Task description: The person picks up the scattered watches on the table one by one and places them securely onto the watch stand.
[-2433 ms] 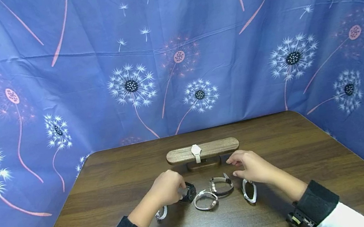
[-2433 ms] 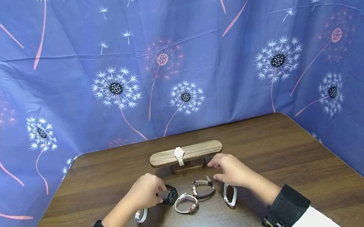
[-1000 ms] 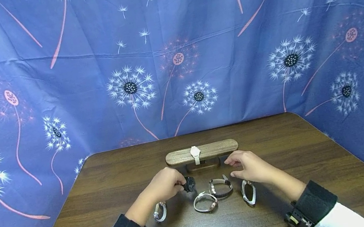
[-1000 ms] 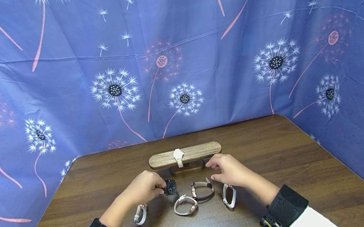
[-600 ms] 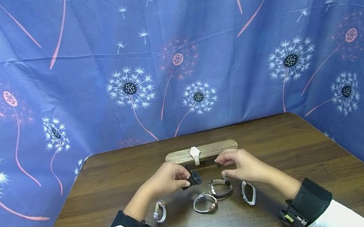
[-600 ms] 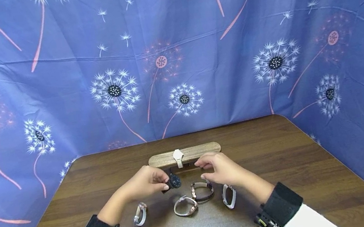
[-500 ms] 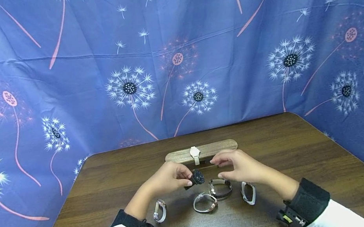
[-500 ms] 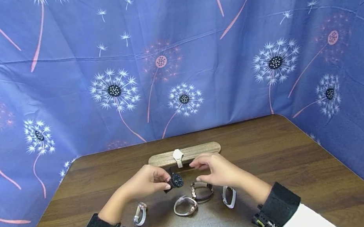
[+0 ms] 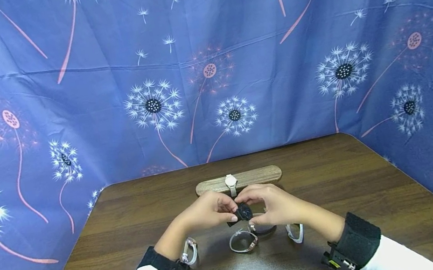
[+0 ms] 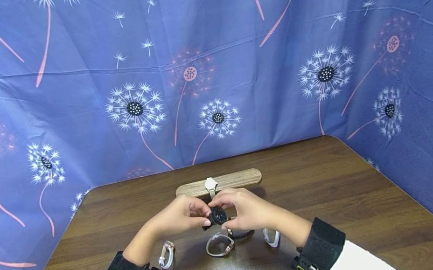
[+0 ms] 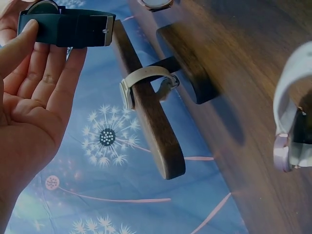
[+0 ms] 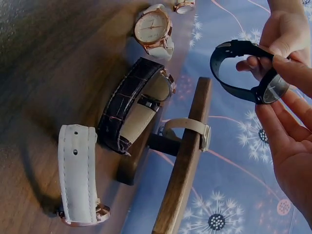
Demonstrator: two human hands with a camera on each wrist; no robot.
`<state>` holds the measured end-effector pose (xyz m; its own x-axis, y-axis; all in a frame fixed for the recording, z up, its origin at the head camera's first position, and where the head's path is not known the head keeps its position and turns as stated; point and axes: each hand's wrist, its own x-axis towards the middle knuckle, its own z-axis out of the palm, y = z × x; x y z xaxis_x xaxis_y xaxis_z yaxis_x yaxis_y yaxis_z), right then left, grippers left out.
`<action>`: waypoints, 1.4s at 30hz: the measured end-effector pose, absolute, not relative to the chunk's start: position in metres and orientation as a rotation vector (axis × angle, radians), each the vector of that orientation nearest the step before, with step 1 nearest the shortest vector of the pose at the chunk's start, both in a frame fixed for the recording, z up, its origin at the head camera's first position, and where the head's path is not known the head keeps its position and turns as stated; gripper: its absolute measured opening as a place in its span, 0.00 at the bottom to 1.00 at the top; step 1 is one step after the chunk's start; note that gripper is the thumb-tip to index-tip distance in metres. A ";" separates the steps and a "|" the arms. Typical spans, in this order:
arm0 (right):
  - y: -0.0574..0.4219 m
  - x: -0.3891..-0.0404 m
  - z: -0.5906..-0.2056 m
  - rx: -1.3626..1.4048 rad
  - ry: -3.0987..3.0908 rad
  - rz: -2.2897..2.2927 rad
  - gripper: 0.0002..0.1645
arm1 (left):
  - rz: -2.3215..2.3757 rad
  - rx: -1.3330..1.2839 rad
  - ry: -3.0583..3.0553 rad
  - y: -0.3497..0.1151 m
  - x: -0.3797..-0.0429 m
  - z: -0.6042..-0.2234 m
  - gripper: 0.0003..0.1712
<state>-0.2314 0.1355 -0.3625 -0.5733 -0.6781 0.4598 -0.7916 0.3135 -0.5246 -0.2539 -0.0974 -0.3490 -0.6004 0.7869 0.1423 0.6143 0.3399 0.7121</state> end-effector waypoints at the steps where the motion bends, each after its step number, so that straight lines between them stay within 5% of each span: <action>1: 0.135 -0.231 -0.363 1.361 -2.415 1.087 0.33 | 1.106 1.268 2.382 -0.097 -0.254 -0.348 0.02; 12: 0.137 -0.231 -0.363 1.311 -2.427 1.088 0.28 | 1.169 1.207 2.397 -0.096 -0.252 -0.348 0.03; 23: 0.134 -0.233 -0.363 0.956 -2.469 1.184 0.24 | 0.935 1.358 2.970 -0.090 -0.244 -0.354 0.22; 30: 0.129 -0.229 -0.359 0.723 -2.495 1.287 0.22 | 0.614 1.466 3.400 -0.078 -0.238 -0.361 0.18; 42: 0.123 -0.220 -0.358 0.622 -2.509 1.230 0.21 | 0.883 1.500 3.506 -0.069 -0.238 -0.368 0.09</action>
